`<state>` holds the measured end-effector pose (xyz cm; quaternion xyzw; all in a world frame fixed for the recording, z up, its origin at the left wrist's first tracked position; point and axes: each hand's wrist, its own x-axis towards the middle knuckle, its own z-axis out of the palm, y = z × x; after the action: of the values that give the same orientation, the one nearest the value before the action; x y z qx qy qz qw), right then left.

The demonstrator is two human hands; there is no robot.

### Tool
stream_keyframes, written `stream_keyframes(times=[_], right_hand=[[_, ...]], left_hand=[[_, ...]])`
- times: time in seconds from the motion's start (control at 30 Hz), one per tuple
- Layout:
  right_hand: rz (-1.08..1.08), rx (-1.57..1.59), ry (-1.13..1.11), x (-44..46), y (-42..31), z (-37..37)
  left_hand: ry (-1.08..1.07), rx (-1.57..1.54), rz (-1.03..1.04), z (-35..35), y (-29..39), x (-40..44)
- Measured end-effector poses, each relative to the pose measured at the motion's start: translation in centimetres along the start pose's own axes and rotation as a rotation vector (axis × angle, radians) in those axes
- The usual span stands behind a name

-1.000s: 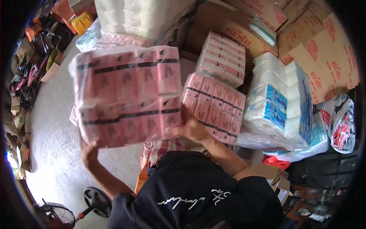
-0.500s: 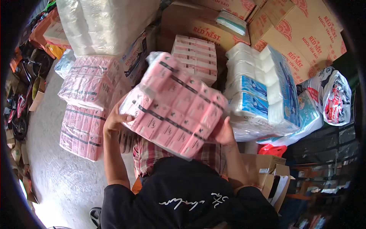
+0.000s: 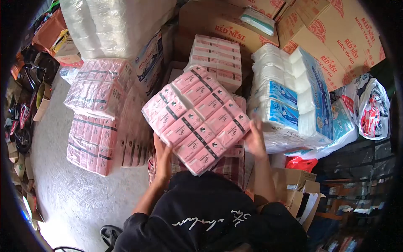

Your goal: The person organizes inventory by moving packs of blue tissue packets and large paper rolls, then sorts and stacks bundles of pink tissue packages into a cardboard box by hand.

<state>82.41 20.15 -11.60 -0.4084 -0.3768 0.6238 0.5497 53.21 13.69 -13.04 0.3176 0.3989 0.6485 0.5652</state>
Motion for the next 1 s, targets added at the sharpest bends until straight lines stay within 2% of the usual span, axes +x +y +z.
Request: stream_keyframes(times=[0.07,0.1,0.13,0.17,0.2,0.27,0.3,0.37,0.43,0.5,0.53,0.6,0.7,0.83,0.87,0.9,0.93,0.97,1.0], right_hand=[[0.023,0.058,-0.032,0.6,-0.5,0.0],[0.111,0.016,-0.127,0.9,-0.3,-0.2],[0.194,-0.028,-0.224,1.3,-0.4,0.0],[0.187,-0.014,-0.264,1.2,-0.6,0.4],[0.18,-0.014,-0.267,1.2,-0.4,0.7],[0.108,0.044,-0.234,0.8,0.0,1.4],[0.046,0.089,-0.22,0.9,-0.4,2.6],[-0.053,0.179,-0.212,2.2,-0.1,2.9],[-0.027,0.226,-0.17,4.7,0.8,1.2],[-0.028,0.213,-0.153,8.0,0.4,1.0],[-0.031,0.211,-0.154,9.1,-0.8,2.1],[-0.206,0.196,-0.058,10.9,-2.7,3.9],[-0.282,0.215,-0.026,14.6,-3.8,3.5],[-0.342,0.169,-0.03,17.7,-6.3,3.9],[-0.337,0.164,-0.028,18.1,-6.3,3.9],[-0.333,0.124,-0.023,18.4,-6.1,3.7],[-0.332,0.085,-0.019,18.9,-5.9,3.5],[-0.232,-0.122,0.185,21.1,-3.8,1.5],[-0.169,-0.424,0.218,21.1,-2.7,0.9]], left_hand=[[0.03,0.091,-0.102,1.6,1.9,-1.9],[0.034,0.093,-0.097,1.1,1.5,-1.8],[-0.016,0.303,-0.043,0.2,0.5,-1.3],[-0.068,0.514,0.01,-0.3,0.0,-0.9],[-0.015,0.491,0.036,0.0,0.4,-0.5],[-0.048,0.355,0.087,0.8,1.8,0.5],[-0.089,0.359,0.106,0.6,2.2,1.8],[-0.184,0.176,0.064,2.3,4.5,4.3],[-0.249,0.122,0.117,2.0,3.2,9.6],[-0.395,0.051,0.057,4.4,5.8,14.4],[-0.416,0.048,0.098,4.9,5.5,17.5],[-0.449,0.047,0.141,6.2,5.8,21.9],[-0.492,0.053,0.255,8.4,6.5,27.5],[-0.54,0.098,0.294,10.7,8.6,30.7],[-0.407,0.129,0.288,10.8,7.0,32.4],[-0.404,0.125,0.285,9.9,5.0,33.7],[-0.47,0.039,0.091,8.8,2.9,34.9],[-0.534,-0.045,-0.103,8.2,1.3,35.7],[-0.515,0.196,-0.008,8.0,-0.4,34.6]])
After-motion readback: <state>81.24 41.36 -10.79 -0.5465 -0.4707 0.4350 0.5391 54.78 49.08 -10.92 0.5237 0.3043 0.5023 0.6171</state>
